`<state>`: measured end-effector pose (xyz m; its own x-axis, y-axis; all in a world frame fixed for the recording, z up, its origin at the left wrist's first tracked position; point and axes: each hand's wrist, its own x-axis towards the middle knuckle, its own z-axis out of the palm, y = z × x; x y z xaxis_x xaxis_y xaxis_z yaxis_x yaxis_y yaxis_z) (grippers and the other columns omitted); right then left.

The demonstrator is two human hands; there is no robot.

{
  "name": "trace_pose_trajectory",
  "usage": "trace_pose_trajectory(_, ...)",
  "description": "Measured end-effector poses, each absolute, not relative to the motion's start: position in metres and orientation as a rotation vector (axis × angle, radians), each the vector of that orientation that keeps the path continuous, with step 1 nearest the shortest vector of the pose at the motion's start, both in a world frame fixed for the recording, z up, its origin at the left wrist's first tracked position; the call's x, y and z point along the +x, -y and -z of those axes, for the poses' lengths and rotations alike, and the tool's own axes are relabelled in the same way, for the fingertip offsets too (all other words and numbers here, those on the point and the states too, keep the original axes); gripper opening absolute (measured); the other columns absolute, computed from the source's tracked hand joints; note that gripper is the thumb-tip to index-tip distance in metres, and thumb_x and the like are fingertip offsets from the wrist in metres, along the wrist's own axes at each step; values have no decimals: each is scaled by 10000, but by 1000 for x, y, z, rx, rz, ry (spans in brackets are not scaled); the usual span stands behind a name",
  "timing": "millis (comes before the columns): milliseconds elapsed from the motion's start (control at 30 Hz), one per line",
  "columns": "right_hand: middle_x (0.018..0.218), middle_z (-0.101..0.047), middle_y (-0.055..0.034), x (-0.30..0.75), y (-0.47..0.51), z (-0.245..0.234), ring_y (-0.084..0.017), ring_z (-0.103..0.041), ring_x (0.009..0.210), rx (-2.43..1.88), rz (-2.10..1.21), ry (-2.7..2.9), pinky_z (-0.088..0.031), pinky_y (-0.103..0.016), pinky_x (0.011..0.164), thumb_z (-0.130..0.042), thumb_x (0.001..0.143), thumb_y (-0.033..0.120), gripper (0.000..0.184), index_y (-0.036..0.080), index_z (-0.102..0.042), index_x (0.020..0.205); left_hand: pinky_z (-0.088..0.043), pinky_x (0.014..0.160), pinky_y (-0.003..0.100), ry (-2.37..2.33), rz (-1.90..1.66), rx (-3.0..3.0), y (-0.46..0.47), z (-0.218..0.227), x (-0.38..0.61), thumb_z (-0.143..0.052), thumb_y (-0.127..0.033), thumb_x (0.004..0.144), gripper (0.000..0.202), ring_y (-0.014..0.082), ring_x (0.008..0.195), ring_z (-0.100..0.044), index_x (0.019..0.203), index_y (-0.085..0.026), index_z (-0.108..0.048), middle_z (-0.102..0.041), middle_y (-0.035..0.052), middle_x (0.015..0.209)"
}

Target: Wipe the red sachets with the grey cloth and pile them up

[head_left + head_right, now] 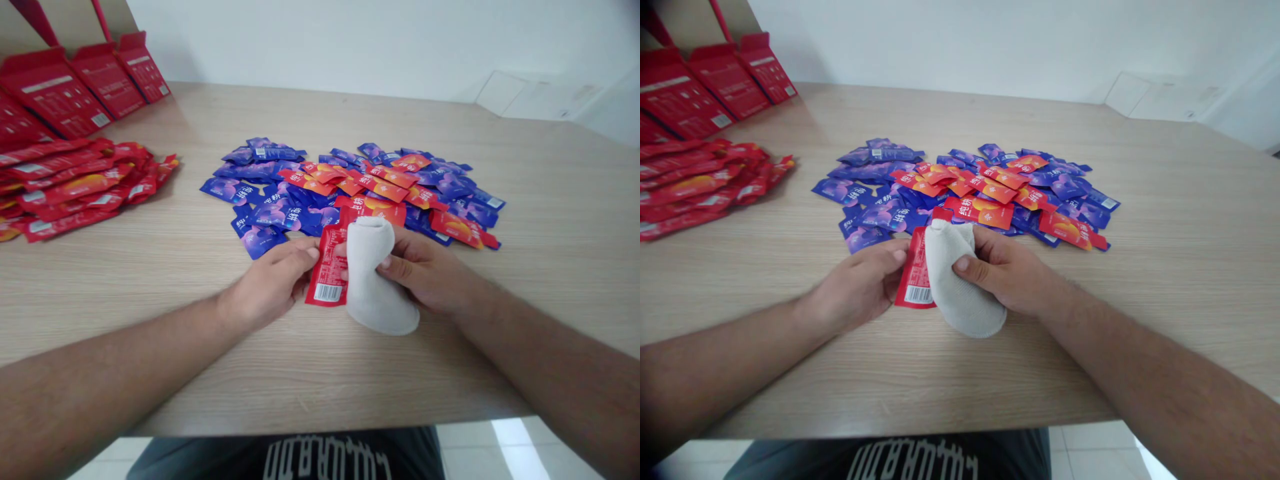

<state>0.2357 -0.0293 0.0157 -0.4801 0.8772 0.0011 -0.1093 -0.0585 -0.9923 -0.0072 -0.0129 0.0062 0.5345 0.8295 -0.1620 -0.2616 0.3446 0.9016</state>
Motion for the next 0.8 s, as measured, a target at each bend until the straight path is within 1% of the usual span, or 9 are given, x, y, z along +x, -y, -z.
trace_pose_trajectory(67, 975, -763, -26, 236, 29, -16, -156, -723, 768, -867, -1642, 1472, -597, -260, 669, -814, 916, 490, 382, 220, -685, 1153, -562, 750, 301, -694, -765, 1108, 10, 0, -9, -660, -372, 965, 234, 172, 792, -698, 1039, -153, -697, -756, 68, 921)
trace_pose_trajectory(133, 968, -761, -22, 236, 29, -18, -148, -716, 755, -874, -1645, 1478, -590, -248, 655, -815, 915, 492, 389, 217, -681, 1155, -553, 759, 292, -725, -767, 1240, 7, 6, -9, -644, -380, 991, 223, 157, 803, -684, 1068, -172, -668, -741, 50, 938)
trace_pose_trajectory(233, 958, -757, -19, 236, 29, -19, -150, -711, 754, -887, -1632, 1482, -590, -250, 651, -814, 910, 505, 397, 215, -681, 1146, -514, 653, 275, -847, -810, 1341, 6, 9, -7, -629, -383, 989, 201, 148, 722, -640, 1059, -196, -600, -700, 19, 872)
trace_pose_trajectory(367, 943, -756, -25, 235, 29, -17, -169, -713, 752, -927, -1613, 1507, -595, -276, 647, -808, 895, 555, 437, 215, -677, 1138, -398, 528, 236, -1042, -799, 1506, 7, -1, -8, -611, -380, 975, 192, 116, 572, -505, 931, -203, -551, -591, -30, 699)
trace_pose_trajectory(433, 945, -758, -26, 235, 29, -17, -176, -717, 756, -955, -1606, 1512, -594, -283, 646, -801, 892, 574, 456, 221, -672, 1150, -358, 512, 230, -1104, -758, 1619, 6, -7, -10, -605, -367, 970, 197, 107, 548, -455, 878, -202, -548, -548, -42, 658)
trace_pose_trajectory(567, 986, -770, -35, 238, 29, -22, -198, -727, 789, -1016, -1511, 1592, -588, -298, 649, -766, 907, 608, 478, 228, -679, 1183, -350, 520, 236, -1161, -677, 1751, 1, -12, -14, -635, -344, 931, 190, 113, 568, -473, 830, -199, -563, -568, -29, 666)
trace_pose_trajectory(667, 1020, -772, -42, 244, 29, -34, -222, -717, 804, -1166, -1166, 1780, -563, -319, 643, -755, 926, 568, 423, 243, -696, 1191, -352, 524, 238, -1095, -681, 1696, -2, -10, -15, -639, -356, 926, 194, 114, 575, -476, 839, -197, -571, -578, -25, 675)
trace_pose_trajectory(733, 993, -756, -54, 246, 28, -41, -247, -694, 818, -1288, -740, 1908, -549, -357, 669, -762, 926, 514, 347, 242, -707, 1135, -359, 533, 240, -1030, -699, 1640, -1, -8, -15, -647, -379, 925, 214, 120, 593, -495, 846, -194, -573, -593, -16, 693)
trace_pose_trajectory(800, 969, -727, -76, 244, 28, -43, -278, -671, 869, -1331, -298, 1994, -544, -402, 735, -762, 924, 450, 260, 229, -697, 1046, -360, 542, 239, -993, -710, 1606, 1, -6, -13, -663, -390, 917, 231, 118, 599, -496, 839, -192, -572, -594, -15, 699)
